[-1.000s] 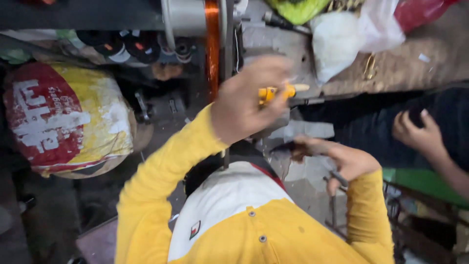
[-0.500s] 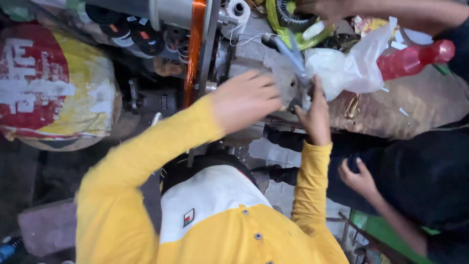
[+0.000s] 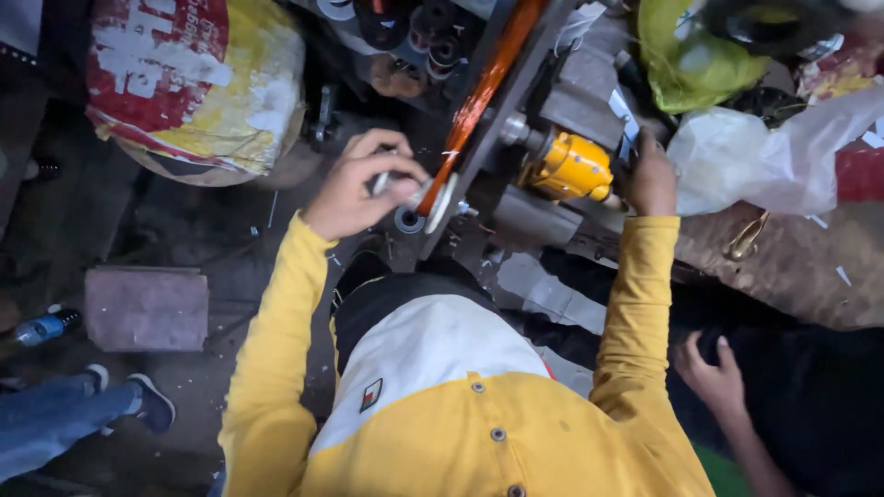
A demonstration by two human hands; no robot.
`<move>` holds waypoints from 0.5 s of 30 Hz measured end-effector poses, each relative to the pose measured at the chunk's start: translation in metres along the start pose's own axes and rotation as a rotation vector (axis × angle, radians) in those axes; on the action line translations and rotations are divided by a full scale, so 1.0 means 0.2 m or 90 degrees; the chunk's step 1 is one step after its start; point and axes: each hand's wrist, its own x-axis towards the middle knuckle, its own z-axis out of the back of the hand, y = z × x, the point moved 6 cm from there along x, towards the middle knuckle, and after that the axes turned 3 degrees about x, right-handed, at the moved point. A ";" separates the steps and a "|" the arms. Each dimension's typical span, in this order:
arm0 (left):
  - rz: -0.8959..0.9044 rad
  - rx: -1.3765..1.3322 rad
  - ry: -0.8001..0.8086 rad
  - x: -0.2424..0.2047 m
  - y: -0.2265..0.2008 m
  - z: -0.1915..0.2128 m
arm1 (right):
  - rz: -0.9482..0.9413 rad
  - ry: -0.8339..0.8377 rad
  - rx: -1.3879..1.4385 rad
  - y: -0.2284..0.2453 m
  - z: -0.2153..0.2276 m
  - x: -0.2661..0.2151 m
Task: The person operates a manual wire winding machine, winding copper wire onto a white spool. They repeatedly start and stop the machine, tie off the wire with a thin string, and trim the excess string with scissors.
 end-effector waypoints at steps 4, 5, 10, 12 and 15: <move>-0.041 0.075 0.111 0.03 -0.02 0.01 | 0.029 -0.057 0.142 0.12 0.15 -0.09; -0.043 0.072 0.129 0.03 -0.03 0.01 | 0.057 -0.096 0.175 0.17 0.20 -0.13; -0.081 0.105 0.072 0.02 -0.06 0.01 | -0.069 -0.388 0.267 0.40 0.31 -0.57; -0.091 0.106 0.051 0.02 -0.07 0.01 | -0.108 -0.507 0.287 0.58 0.27 -0.78; -0.086 0.106 0.033 0.01 -0.05 -0.01 | -0.174 -0.583 0.285 0.94 0.07 -1.04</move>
